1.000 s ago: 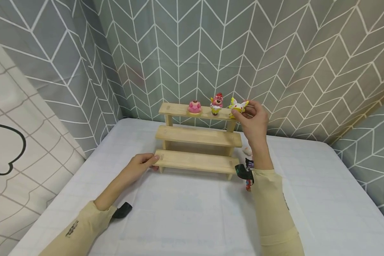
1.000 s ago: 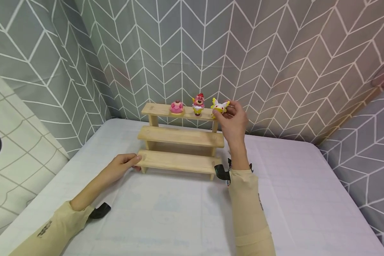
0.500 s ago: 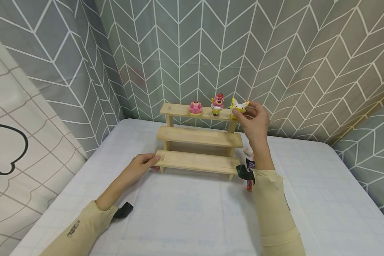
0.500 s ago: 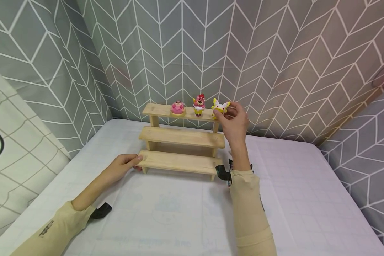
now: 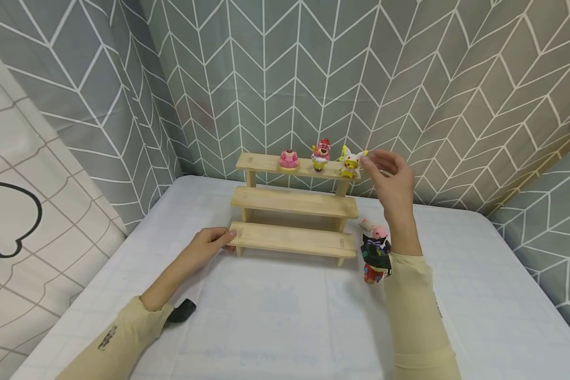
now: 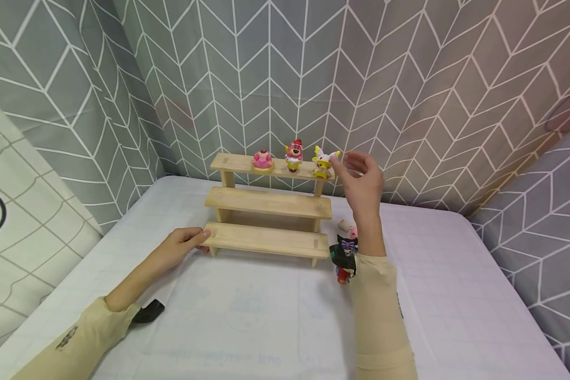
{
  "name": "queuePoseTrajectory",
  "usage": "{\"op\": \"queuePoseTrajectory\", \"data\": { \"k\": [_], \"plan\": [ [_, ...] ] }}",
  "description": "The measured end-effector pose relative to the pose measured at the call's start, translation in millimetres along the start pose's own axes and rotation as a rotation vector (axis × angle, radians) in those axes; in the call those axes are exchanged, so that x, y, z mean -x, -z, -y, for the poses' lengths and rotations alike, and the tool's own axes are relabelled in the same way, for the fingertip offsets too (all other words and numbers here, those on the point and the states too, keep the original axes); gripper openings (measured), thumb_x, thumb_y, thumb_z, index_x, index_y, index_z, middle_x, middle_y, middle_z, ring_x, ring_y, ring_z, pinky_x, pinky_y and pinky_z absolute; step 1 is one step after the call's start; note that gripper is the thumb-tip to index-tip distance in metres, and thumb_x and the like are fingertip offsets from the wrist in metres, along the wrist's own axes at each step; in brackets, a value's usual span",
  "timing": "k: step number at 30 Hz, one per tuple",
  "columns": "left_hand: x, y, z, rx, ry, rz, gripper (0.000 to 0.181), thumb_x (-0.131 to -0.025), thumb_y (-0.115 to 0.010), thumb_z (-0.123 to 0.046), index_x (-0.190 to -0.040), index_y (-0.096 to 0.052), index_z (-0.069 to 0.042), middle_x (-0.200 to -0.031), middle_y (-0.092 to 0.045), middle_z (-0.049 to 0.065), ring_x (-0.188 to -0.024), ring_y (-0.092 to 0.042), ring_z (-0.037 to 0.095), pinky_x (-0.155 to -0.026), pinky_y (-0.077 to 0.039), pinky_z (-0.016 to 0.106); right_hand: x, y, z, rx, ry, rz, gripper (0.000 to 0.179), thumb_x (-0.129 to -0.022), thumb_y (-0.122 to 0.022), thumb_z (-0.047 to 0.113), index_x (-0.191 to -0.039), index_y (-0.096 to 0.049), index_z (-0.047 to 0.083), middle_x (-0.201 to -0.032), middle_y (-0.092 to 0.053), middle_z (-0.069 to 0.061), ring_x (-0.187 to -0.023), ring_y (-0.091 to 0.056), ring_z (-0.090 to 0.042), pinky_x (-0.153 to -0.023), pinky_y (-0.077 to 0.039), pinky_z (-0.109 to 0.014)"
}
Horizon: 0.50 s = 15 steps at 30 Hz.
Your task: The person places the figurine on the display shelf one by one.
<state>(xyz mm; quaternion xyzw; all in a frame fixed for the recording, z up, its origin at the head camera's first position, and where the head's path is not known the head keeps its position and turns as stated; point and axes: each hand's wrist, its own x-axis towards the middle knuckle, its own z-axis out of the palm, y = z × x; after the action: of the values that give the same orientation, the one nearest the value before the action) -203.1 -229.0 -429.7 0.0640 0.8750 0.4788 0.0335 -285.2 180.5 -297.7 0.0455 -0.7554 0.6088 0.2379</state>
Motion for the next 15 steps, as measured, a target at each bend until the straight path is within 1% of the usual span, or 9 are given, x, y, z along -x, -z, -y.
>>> {"op": "queuePoseTrajectory", "data": {
  "k": [3, 8, 15],
  "plan": [
    [0.6, -0.3, -0.2, 0.008, -0.003, -0.003, 0.042, -0.110, -0.056, -0.042, -0.106, -0.074, -0.004, -0.095, -0.074, 0.006, -0.097, -0.060, 0.019, -0.094, -0.045, 0.037, -1.1, 8, -2, -0.003, -0.026, -0.010, 0.047, -0.094, -0.082, 0.037, -0.132, -0.068, 0.012, -0.115, -0.071, 0.007, -0.109, -0.060, -0.005, -0.090, -0.045, -0.025],
    [2.0, -1.6, -0.3, 0.003, 0.002, 0.011, 0.041, -0.110, -0.057, -0.041, -0.103, -0.074, -0.004, -0.093, -0.074, 0.006, -0.096, -0.059, 0.020, -0.094, -0.044, 0.036, 0.1, 20, -5, -0.009, -0.063, -0.014, 0.049, -0.094, -0.082, 0.038, -0.132, -0.068, 0.011, -0.112, -0.071, 0.011, -0.110, -0.059, -0.006, -0.089, -0.042, -0.027],
    [1.5, -0.1, -1.6, 0.008, 0.013, 0.000, 0.042, -0.109, -0.057, -0.042, -0.110, -0.074, -0.004, -0.096, -0.075, 0.007, -0.099, -0.060, 0.021, -0.096, -0.044, 0.037, 3.1, 42, -6, 0.079, -0.070, 0.026, 0.055, -0.097, -0.077, 0.039, -0.139, -0.063, 0.007, -0.112, -0.066, 0.016, -0.112, -0.057, -0.002, -0.091, -0.043, -0.025]
  ]
}}
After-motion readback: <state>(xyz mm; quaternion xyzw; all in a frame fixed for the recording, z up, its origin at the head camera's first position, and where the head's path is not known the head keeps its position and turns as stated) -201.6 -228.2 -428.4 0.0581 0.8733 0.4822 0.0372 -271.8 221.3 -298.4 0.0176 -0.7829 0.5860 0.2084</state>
